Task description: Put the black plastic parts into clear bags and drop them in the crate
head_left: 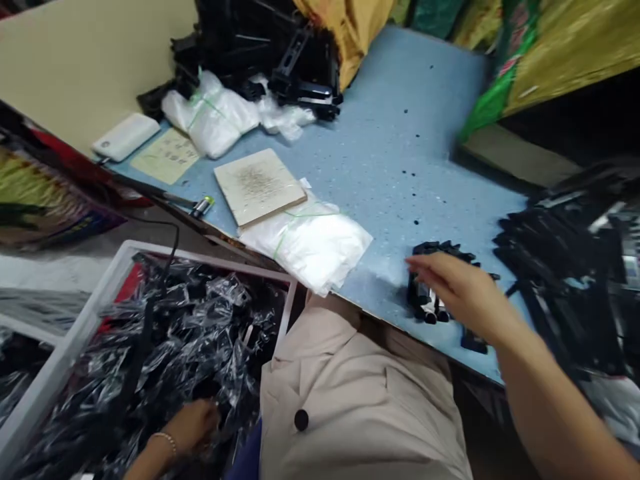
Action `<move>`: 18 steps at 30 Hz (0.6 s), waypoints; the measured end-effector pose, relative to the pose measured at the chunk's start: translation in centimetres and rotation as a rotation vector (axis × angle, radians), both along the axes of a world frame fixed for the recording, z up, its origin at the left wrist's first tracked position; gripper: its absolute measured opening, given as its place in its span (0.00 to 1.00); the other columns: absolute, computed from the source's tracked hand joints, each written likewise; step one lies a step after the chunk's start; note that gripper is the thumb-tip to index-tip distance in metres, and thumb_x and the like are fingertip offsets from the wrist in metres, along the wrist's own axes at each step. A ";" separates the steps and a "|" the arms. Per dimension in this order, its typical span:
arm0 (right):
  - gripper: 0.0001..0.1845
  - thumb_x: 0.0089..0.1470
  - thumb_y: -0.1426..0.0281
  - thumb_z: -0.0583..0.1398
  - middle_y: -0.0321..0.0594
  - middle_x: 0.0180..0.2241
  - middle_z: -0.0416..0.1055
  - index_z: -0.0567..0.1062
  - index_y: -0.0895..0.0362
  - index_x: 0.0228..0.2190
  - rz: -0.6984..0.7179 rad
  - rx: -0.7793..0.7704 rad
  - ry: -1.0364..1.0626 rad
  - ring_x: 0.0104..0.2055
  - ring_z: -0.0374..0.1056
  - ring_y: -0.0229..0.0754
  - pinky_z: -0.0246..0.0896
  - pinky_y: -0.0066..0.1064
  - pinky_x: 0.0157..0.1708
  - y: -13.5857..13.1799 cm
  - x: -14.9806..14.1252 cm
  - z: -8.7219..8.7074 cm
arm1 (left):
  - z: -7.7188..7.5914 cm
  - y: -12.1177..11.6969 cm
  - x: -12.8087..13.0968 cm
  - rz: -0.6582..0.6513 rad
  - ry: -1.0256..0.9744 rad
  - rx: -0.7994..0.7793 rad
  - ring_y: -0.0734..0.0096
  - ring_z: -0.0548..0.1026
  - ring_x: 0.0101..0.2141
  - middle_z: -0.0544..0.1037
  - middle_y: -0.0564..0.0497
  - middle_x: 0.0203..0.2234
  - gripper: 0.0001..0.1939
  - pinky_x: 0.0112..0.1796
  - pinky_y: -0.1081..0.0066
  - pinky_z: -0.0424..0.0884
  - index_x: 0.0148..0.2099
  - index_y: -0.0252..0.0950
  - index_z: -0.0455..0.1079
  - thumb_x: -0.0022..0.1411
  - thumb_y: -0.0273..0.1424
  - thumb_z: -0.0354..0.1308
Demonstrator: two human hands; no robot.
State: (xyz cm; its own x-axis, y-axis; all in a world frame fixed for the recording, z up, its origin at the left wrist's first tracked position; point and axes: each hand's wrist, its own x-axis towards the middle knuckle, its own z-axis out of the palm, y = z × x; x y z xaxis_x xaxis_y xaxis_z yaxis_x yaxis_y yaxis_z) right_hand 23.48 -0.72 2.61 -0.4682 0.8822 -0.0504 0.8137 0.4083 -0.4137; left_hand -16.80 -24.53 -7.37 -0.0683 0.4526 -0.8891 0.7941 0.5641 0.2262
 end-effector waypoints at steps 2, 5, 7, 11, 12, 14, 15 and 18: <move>0.25 0.58 0.78 0.47 0.46 0.52 0.67 0.71 0.54 0.54 0.077 0.216 -0.302 0.50 0.67 0.50 0.67 0.35 0.40 2.1 2.8 0.1 | 2.4 4.3 0.6 0.039 -0.025 0.124 0.80 0.70 0.24 0.74 0.54 0.22 0.16 0.30 0.78 0.64 0.32 0.34 0.69 0.61 0.38 0.45; 0.25 0.57 0.81 0.47 0.43 0.58 0.62 0.74 0.55 0.50 0.347 0.285 -0.463 0.59 0.59 0.54 0.64 0.41 0.47 4.8 4.0 -0.8 | 6.8 11.7 5.0 -0.040 -0.105 0.621 0.78 0.72 0.34 0.77 0.52 0.32 0.19 0.39 0.77 0.68 0.38 0.37 0.71 0.63 0.43 0.45; 0.21 0.60 0.79 0.48 0.41 0.55 0.66 0.75 0.56 0.47 0.453 0.257 -0.424 0.58 0.60 0.50 0.63 0.39 0.49 5.8 3.6 -1.3 | 8.3 16.0 9.5 -0.174 -0.115 0.957 0.76 0.72 0.41 0.76 0.48 0.38 0.20 0.46 0.74 0.68 0.41 0.36 0.73 0.65 0.39 0.42; 0.18 0.63 0.69 0.49 0.44 0.48 0.71 0.74 0.56 0.49 0.323 0.208 -0.273 0.50 0.66 0.47 0.65 0.33 0.41 5.7 3.7 -1.0 | 6.7 21.3 16.3 -0.480 0.156 1.243 0.61 0.71 0.44 0.73 0.39 0.44 0.23 0.42 0.64 0.71 0.50 0.29 0.70 0.59 0.40 0.53; 0.18 0.63 0.66 0.50 0.44 0.47 0.72 0.74 0.56 0.49 0.243 0.183 -0.211 0.48 0.67 0.47 0.65 0.33 0.40 5.3 3.9 -1.0 | 6.0 22.1 17.0 -0.517 0.184 1.235 0.61 0.71 0.43 0.74 0.38 0.44 0.20 0.40 0.64 0.70 0.48 0.28 0.70 0.59 0.37 0.53; 0.20 0.61 0.59 0.53 0.45 0.45 0.72 0.74 0.56 0.48 0.057 0.076 -0.025 0.46 0.68 0.46 0.65 0.34 0.41 4.2 4.2 -1.1 | 5.0 23.4 16.9 -0.478 0.173 1.174 0.65 0.72 0.40 0.75 0.40 0.40 0.14 0.36 0.68 0.68 0.42 0.29 0.72 0.61 0.30 0.48; 0.22 0.59 0.56 0.56 0.45 0.45 0.72 0.74 0.56 0.48 -0.041 -0.022 0.105 0.44 0.69 0.46 0.66 0.34 0.42 3.5 4.0 -1.4 | 4.8 24.0 16.4 -0.409 0.128 1.130 0.68 0.72 0.38 0.75 0.41 0.39 0.13 0.36 0.70 0.67 0.38 0.30 0.73 0.62 0.28 0.46; 0.27 0.51 0.51 0.62 0.45 0.45 0.72 0.76 0.57 0.46 -0.298 -0.487 0.581 0.38 0.70 0.41 0.66 0.29 0.36 1.2 2.1 -2.3 | 5.1 25.5 14.6 -0.075 -0.120 0.968 0.76 0.71 0.33 0.76 0.47 0.33 0.09 0.34 0.74 0.64 0.32 0.32 0.71 0.59 0.32 0.53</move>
